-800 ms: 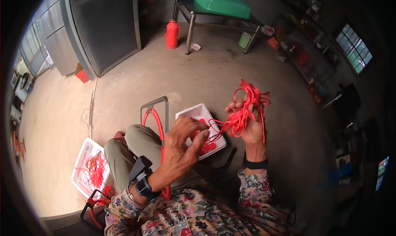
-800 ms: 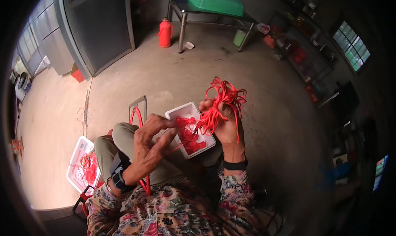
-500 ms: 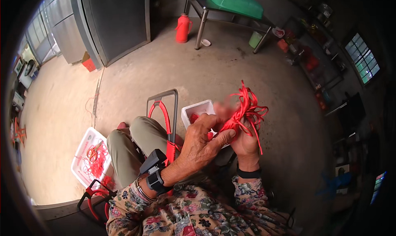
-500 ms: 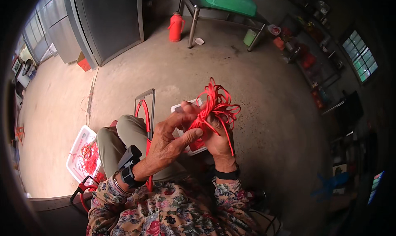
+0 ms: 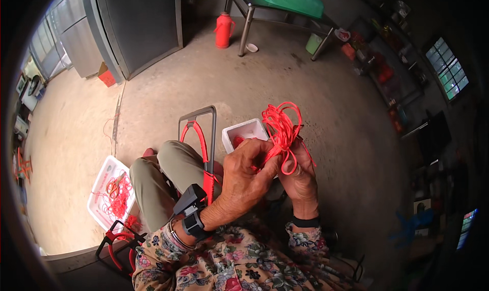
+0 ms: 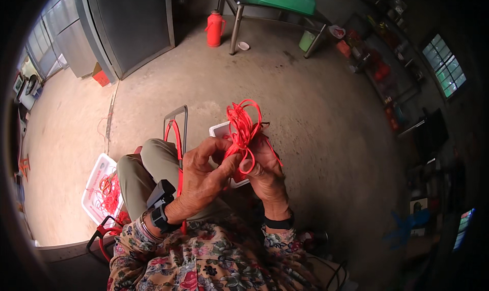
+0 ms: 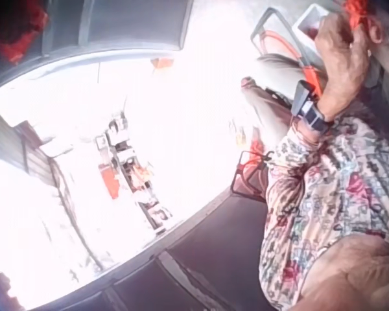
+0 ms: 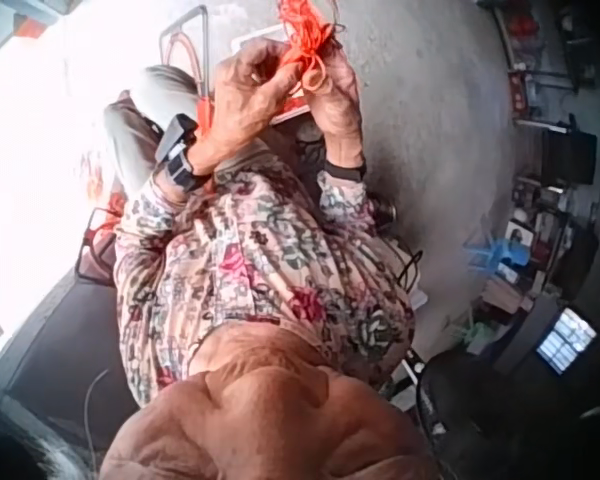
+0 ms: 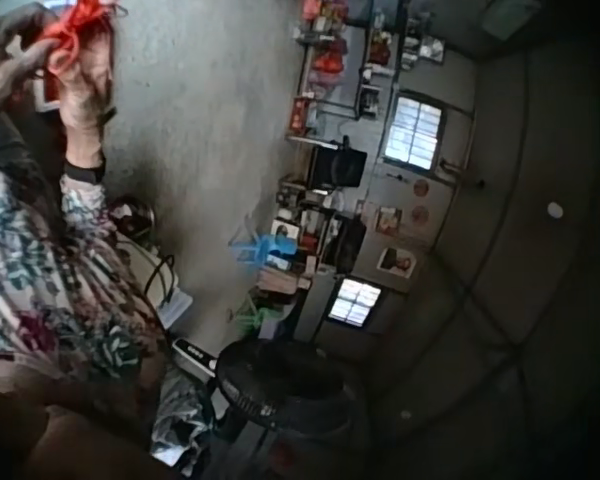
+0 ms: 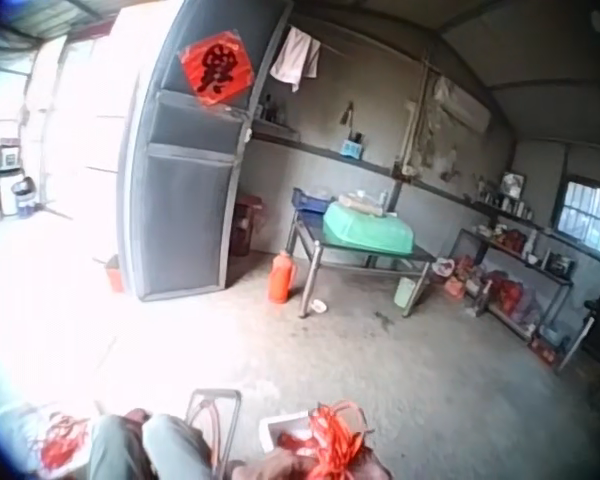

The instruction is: The person is winding a long red string onto a black frame with red padding.

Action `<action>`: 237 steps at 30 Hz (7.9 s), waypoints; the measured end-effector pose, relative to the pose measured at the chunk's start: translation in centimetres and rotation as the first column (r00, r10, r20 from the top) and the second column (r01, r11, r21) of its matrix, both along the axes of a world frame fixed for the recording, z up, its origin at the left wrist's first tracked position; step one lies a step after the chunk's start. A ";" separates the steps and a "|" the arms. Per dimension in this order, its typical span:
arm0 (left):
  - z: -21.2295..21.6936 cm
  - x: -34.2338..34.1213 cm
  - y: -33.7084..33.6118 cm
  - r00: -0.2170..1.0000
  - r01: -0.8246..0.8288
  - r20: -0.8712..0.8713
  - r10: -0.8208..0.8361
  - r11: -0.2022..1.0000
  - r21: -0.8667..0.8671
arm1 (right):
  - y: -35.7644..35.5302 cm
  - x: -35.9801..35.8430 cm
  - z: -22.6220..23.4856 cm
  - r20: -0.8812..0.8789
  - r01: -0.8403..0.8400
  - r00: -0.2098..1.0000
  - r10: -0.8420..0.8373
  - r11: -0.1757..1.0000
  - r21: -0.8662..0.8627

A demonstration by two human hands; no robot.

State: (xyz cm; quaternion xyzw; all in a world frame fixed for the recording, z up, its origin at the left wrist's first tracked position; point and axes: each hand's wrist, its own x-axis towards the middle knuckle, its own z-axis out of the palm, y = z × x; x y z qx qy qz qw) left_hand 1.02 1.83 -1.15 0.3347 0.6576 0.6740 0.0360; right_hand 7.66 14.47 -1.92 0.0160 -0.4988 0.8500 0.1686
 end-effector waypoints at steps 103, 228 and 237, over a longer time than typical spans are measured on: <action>-0.9 -0.4 1.0 0.839 0.239 0.439 -0.321 0.943 0.232 | 1.6 3.2 -0.1 0.164 0.165 0.951 -0.264 0.875 0.456; -11.7 -3.8 -9.5 0.151 0.018 0.820 -0.552 0.831 0.556 | -7.5 0.8 -9.1 0.515 -0.037 0.837 0.184 0.959 -0.282; -11.6 -3.3 -8.1 0.188 -0.058 0.861 -0.473 0.869 0.491 | -8.9 -2.9 -5.5 0.489 0.080 0.829 -0.271 0.923 0.375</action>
